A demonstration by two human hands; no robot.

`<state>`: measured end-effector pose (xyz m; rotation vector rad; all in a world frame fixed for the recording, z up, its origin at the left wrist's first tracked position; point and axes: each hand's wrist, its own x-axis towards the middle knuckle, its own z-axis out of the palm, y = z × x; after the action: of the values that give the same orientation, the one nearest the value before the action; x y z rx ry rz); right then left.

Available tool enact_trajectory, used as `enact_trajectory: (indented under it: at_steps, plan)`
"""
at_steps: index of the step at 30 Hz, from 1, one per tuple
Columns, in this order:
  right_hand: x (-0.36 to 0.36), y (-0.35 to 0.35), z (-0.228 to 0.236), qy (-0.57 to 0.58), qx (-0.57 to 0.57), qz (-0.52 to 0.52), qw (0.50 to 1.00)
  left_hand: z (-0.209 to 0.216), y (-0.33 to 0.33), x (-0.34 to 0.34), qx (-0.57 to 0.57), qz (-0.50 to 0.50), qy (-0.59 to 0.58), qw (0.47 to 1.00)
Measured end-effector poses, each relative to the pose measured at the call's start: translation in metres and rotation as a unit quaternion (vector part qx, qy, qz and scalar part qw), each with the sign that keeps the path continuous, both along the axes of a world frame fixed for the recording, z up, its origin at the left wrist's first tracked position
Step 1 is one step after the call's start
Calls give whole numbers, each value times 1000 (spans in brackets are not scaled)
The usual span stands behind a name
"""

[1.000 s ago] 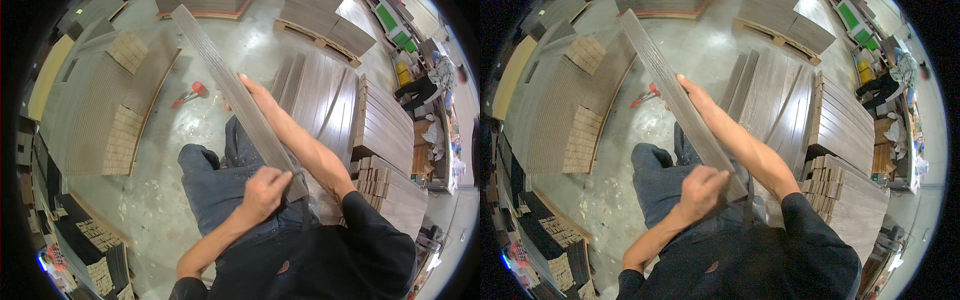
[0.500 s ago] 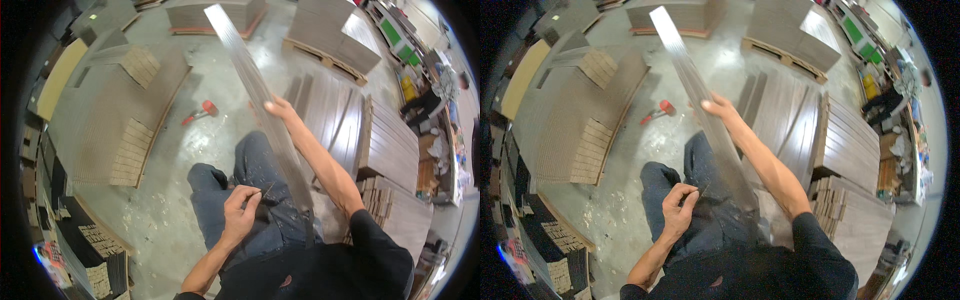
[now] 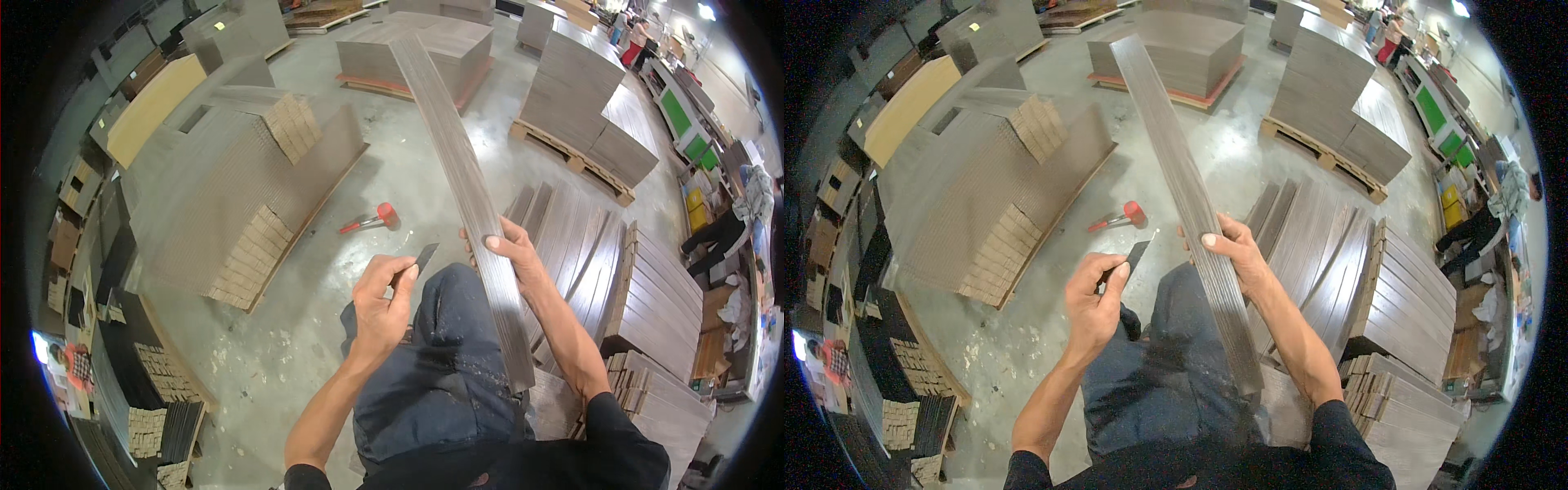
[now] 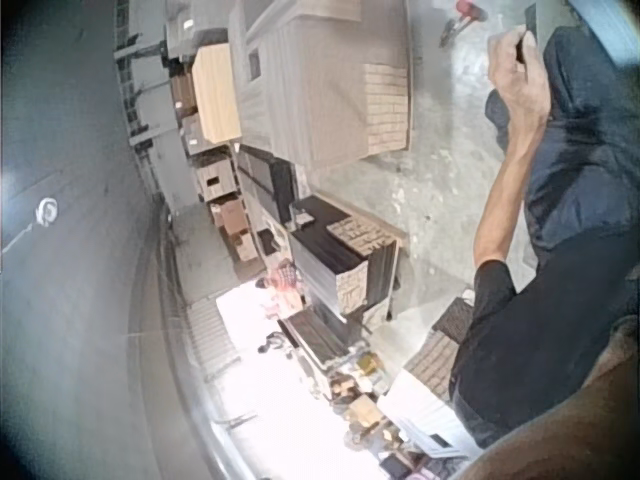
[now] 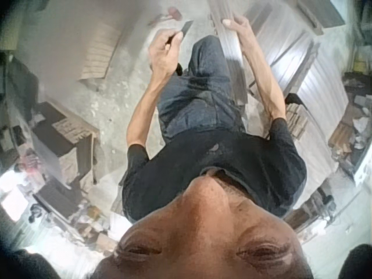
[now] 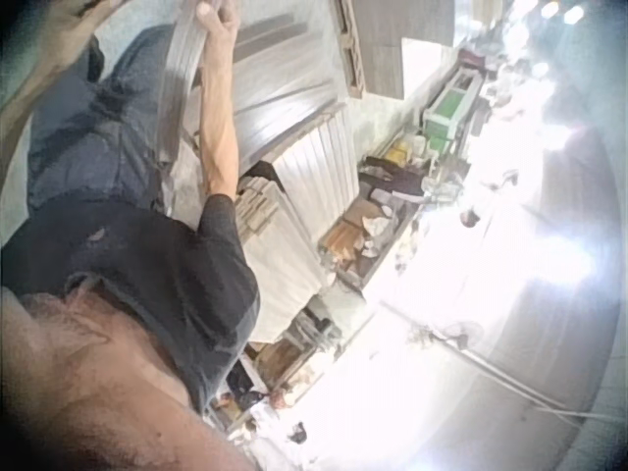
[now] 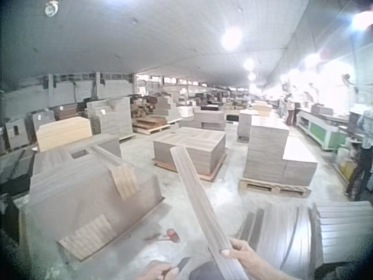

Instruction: The recorder uses a handheld blade to scrape and smooth the edges of long wooden or composite boards in a workshop environment.

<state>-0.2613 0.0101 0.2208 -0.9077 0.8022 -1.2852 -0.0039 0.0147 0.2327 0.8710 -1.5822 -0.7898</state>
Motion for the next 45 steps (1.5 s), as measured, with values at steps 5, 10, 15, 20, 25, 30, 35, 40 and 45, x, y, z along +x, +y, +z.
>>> enact_trajectory:
  at_steps: [5,10,15,20,25,30,35,40,45]
  plan:
    - [9,1,10,26,-23,-27,999,0,0,-4,54,-7,50,997]
    - [-9,-11,20,54,-88,-73,992,-25,26,0,210,2,81,974]
    - [-21,-27,26,-24,-80,-192,978,-41,59,23,453,-77,269,846]
    - [-27,-13,-10,-101,18,-230,968,-60,90,34,489,-80,287,820]
    - [-15,-4,-55,-212,85,-334,915,-70,105,36,513,-104,328,786]
    - [-29,20,-107,-345,87,-386,851,-77,112,17,554,-176,326,746]
    - [-41,50,-153,-395,58,-437,806,-70,114,-8,603,-236,371,665]
    - [-40,72,-172,-398,75,-414,815,-80,118,-10,613,-221,322,686]
    - [-32,88,-163,-358,140,-374,844,-80,107,-1,492,-174,197,830]
